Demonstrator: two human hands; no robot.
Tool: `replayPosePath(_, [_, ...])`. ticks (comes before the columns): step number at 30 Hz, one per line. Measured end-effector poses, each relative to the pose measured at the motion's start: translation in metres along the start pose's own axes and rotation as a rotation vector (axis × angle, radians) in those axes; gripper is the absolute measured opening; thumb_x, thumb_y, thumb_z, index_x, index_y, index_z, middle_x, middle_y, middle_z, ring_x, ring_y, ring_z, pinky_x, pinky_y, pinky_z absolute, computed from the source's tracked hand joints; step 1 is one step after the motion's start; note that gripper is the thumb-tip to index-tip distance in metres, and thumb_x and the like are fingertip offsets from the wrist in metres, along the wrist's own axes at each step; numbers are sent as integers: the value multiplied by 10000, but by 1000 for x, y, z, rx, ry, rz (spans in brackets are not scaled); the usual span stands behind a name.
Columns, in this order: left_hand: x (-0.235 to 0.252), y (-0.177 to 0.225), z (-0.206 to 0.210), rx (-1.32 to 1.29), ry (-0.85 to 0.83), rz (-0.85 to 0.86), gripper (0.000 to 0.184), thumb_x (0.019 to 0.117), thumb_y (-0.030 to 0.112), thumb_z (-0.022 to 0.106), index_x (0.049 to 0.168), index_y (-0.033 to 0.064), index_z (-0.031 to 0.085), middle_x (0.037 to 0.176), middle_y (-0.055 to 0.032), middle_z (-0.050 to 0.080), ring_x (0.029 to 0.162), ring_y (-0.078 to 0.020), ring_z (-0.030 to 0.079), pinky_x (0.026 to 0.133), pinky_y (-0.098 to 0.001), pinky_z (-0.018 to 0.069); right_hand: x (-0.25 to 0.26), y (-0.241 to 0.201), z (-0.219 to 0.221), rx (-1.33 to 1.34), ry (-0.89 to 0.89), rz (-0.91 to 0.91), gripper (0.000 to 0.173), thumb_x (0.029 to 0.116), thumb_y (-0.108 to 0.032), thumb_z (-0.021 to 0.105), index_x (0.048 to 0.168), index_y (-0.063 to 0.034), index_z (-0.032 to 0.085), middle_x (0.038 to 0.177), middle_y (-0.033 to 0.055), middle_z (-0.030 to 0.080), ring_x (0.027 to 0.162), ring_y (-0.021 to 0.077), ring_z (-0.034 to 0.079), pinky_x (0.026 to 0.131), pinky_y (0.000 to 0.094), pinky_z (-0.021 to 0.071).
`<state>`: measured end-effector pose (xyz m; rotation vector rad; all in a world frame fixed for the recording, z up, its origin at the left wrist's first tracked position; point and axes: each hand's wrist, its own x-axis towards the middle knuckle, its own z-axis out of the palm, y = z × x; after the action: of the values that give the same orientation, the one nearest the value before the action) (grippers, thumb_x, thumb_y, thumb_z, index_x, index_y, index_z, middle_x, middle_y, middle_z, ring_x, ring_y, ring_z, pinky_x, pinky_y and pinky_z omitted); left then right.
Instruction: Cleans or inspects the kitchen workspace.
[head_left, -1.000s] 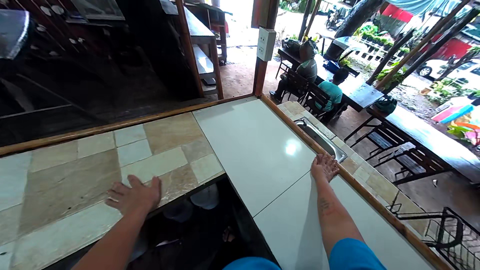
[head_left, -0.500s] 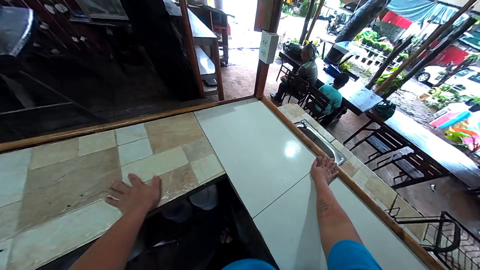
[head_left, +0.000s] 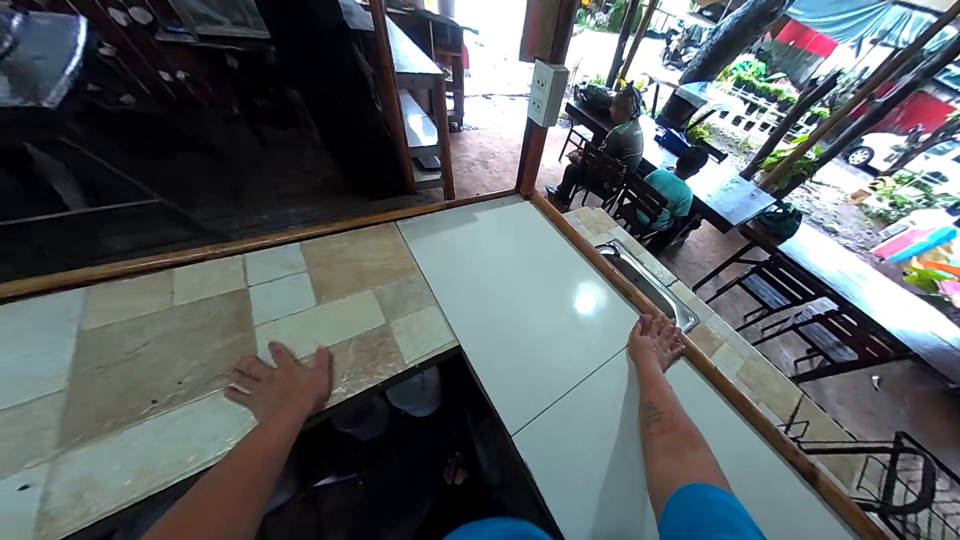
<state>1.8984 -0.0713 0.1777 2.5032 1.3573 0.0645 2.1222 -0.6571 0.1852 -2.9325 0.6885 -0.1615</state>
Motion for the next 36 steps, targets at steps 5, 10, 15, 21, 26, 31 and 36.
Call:
replayPosePath(5, [2,-2,2,15,-3,0,949,981,720,338,1629,44,182,1643,-367,67,1529,-540,69,1195,-707,61,1,0,0,12,12,-1,708,1081,-497,242,1645,-78,154,1707,189,96,1580,367,86,1232,634,31])
replayPosePath(10, [2,0,2,21,3,-12,940,982,719,341,1632,58,183,1648,-355,76,1532,-530,79,1199,-700,69,2,0,1,13,15,4,708,1083,-499,233,1646,-79,151,1709,180,99,1581,361,88,1234,624,39])
replayPosePath(15, [1,1,1,30,-1,-10,944,985,719,332,1631,49,175,1649,-356,63,1534,-528,70,1200,-697,63,1,-1,1,-2,11,5,710,1082,-504,227,1646,-80,147,1710,180,94,1582,358,83,1231,633,25])
replayPosePath(21, [3,0,5,30,7,-12,942,981,724,333,1629,55,191,1650,-350,81,1533,-526,82,1199,-699,72,2,1,2,-12,5,2,711,1081,-508,237,1647,-87,152,1711,171,98,1581,359,87,1231,630,40])
replayPosePath(26, [2,1,3,42,6,-15,931,986,715,331,1631,59,187,1649,-350,81,1536,-518,80,1200,-696,64,2,0,2,-24,-2,10,707,1082,-505,227,1648,-89,147,1713,163,93,1582,357,82,1230,631,34])
replayPosePath(31, [1,-1,2,11,8,6,934,988,708,342,1627,43,193,1643,-363,78,1532,-533,69,1192,-712,57,-1,0,-1,21,9,-5,710,1083,-497,249,1640,-62,173,1705,196,103,1579,370,86,1233,633,31])
replayPosePath(36, [1,-1,3,23,10,4,932,989,710,330,1630,49,184,1644,-363,70,1530,-538,71,1193,-710,61,1,1,1,14,11,-6,706,1084,-496,239,1644,-73,159,1706,196,97,1580,371,79,1232,634,26])
